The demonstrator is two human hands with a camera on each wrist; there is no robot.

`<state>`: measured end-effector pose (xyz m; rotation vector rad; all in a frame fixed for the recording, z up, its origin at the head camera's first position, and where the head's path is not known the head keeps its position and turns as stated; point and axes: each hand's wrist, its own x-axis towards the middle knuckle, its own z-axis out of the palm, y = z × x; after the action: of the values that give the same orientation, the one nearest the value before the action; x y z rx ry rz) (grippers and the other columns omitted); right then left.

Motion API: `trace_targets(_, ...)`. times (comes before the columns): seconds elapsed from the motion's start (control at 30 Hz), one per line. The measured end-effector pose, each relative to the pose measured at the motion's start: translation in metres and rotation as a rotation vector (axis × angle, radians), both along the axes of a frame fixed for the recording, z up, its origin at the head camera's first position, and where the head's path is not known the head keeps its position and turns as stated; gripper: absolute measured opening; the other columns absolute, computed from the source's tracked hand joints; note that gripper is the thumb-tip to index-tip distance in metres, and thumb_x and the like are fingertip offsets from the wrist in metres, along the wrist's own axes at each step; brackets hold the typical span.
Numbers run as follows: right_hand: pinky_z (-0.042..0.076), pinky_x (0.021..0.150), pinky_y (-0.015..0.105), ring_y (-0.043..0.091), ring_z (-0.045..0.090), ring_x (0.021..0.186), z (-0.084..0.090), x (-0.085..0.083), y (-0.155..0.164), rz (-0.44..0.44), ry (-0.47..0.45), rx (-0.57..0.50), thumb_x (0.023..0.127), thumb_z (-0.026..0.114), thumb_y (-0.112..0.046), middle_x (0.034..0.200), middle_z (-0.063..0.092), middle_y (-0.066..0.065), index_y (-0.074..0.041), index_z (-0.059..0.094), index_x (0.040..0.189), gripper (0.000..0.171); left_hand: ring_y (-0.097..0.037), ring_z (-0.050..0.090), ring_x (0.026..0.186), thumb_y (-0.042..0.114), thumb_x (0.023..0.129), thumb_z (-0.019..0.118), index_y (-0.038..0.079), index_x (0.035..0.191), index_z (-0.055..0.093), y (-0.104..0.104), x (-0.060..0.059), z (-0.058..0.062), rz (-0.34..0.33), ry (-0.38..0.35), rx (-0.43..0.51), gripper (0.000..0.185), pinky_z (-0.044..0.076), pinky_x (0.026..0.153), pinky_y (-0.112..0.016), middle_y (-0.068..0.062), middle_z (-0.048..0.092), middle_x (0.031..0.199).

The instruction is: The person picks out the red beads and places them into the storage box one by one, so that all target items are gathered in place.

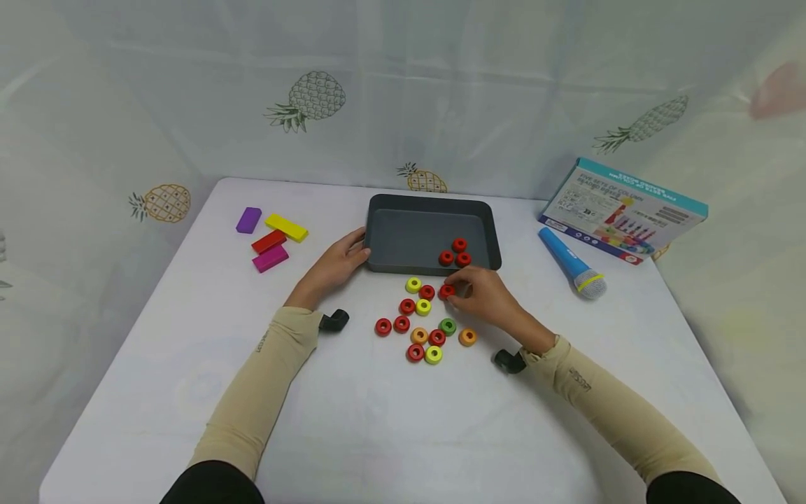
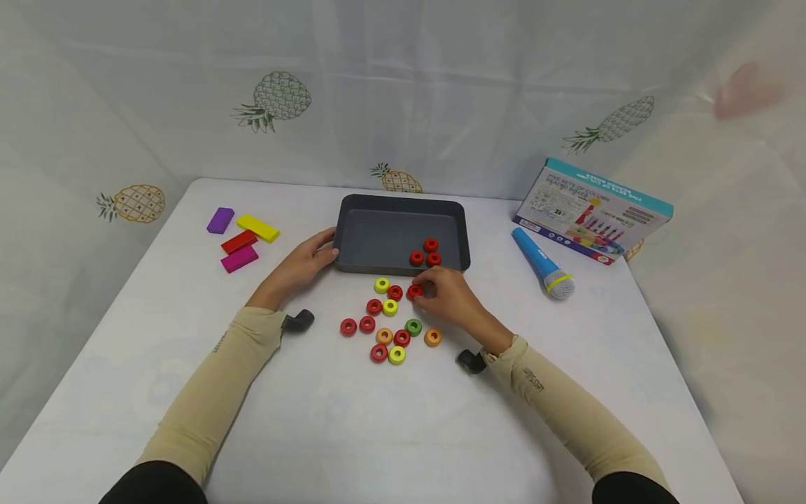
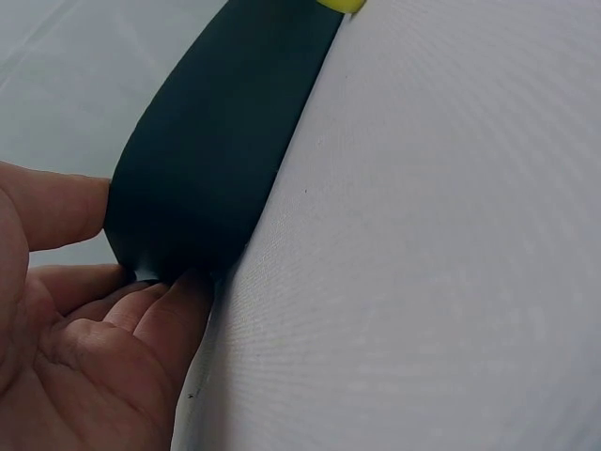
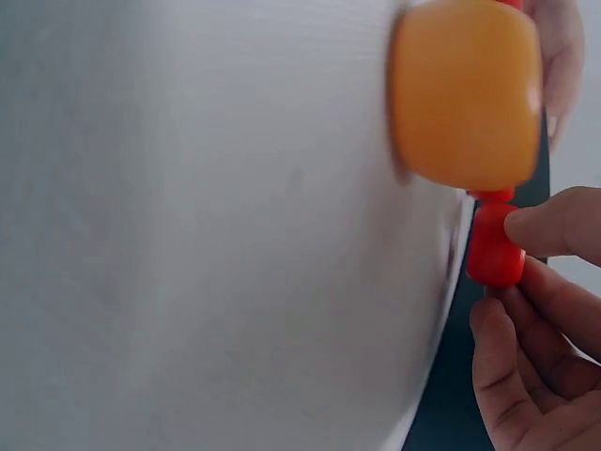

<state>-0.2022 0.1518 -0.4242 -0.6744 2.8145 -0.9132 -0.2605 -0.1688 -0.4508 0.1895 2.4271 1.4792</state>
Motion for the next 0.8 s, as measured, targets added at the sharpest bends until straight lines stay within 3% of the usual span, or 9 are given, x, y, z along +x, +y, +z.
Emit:
trace_targets(0.23,0.058,0.075,0.032,0.021,0.066,0.092,0.008,-0.001,0.002,0.006,0.018,-0.026,0.083,0.081,-0.01,0.105,0.072,0.009,-0.004,0.075,0.111,0.029,-0.022,0.038,0.15,0.031,0.106,0.052,0.025,0.163,0.021,0.001,-0.001,0.0,0.001,-0.006,0.002,0.065,0.028,0.125,-0.043,-0.003,0.03,0.167)
trace_targets(0.5,0.056,0.071,0.029,0.02,0.064,0.084,0.014,-0.006,0.001,0.014,0.049,-0.04,0.081,0.082,-0.009,0.099,0.072,0.007,-0.006,0.075,0.106,0.025,-0.023,0.038,0.15,0.03,0.106,0.052,0.024,0.163,0.021,0.0,0.0,-0.002,0.005,-0.001,-0.007,0.065,0.027,0.126,-0.044,-0.003,0.03,0.167)
trace_targets(0.8,0.061,0.081,0.039,0.025,0.068,0.091,0.021,-0.013,0.0,0.015,0.042,-0.076,0.081,0.08,-0.008,0.104,0.072,0.01,-0.005,0.075,0.106,0.026,-0.023,0.04,0.149,0.03,0.106,0.053,0.024,0.163,0.022,0.0,-0.001,-0.004,-0.002,0.008,0.002,0.065,0.029,0.125,-0.044,-0.004,0.031,0.167)
